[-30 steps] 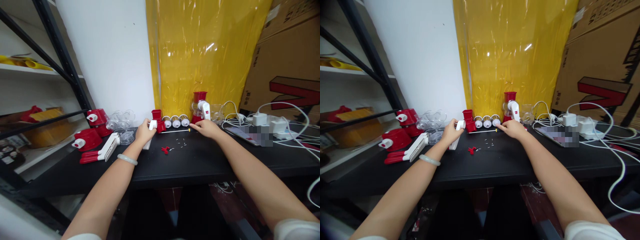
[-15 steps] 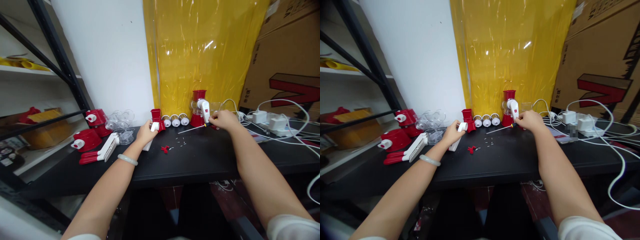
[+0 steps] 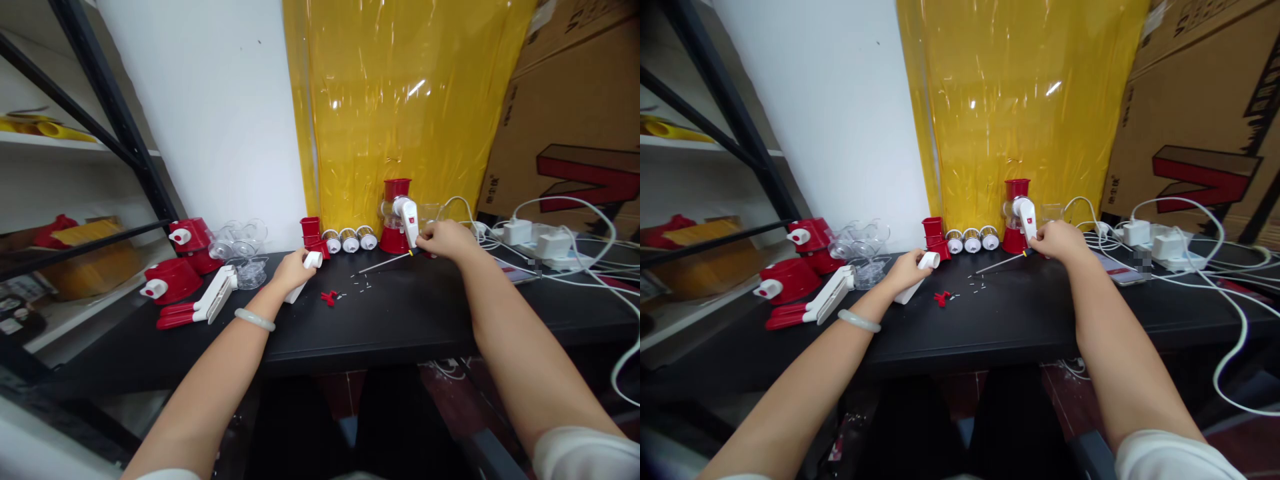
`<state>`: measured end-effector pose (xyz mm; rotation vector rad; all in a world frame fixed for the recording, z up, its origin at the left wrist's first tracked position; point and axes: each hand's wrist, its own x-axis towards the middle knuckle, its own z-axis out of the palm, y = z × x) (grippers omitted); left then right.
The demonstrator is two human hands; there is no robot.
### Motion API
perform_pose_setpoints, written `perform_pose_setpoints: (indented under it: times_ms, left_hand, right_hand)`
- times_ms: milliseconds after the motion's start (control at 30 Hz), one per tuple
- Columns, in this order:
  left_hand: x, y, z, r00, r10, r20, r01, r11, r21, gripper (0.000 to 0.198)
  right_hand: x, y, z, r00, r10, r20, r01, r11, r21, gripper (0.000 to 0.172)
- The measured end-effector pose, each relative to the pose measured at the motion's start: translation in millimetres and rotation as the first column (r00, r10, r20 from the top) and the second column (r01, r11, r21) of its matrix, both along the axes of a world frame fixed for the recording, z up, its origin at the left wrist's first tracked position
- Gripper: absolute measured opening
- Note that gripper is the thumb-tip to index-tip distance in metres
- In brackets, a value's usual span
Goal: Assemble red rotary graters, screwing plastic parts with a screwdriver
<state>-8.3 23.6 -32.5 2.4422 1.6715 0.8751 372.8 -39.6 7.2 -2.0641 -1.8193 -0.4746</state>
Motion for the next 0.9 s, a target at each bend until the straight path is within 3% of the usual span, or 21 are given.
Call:
perform_pose_setpoints:
  times_ms: [767,900]
  left_hand:
    - [1.4,-4.3,2.6,0.987,-0.065,-0.149,0.040,0.986,-0.162,0.041]
    - [2.1,-2.4,0.9,0.994,-0.065,-0.082,0.057,0.994,-0.094,0.058]
  right_hand:
    - [-2.2,4.3,-3.4,0.997,0.070,-0.039,-0.068,0.997,0.038,0.034]
    - [-4.6,7.0,-5.2,0.989,0.106,-0.102,-0.099,0.993,0.071,0.033]
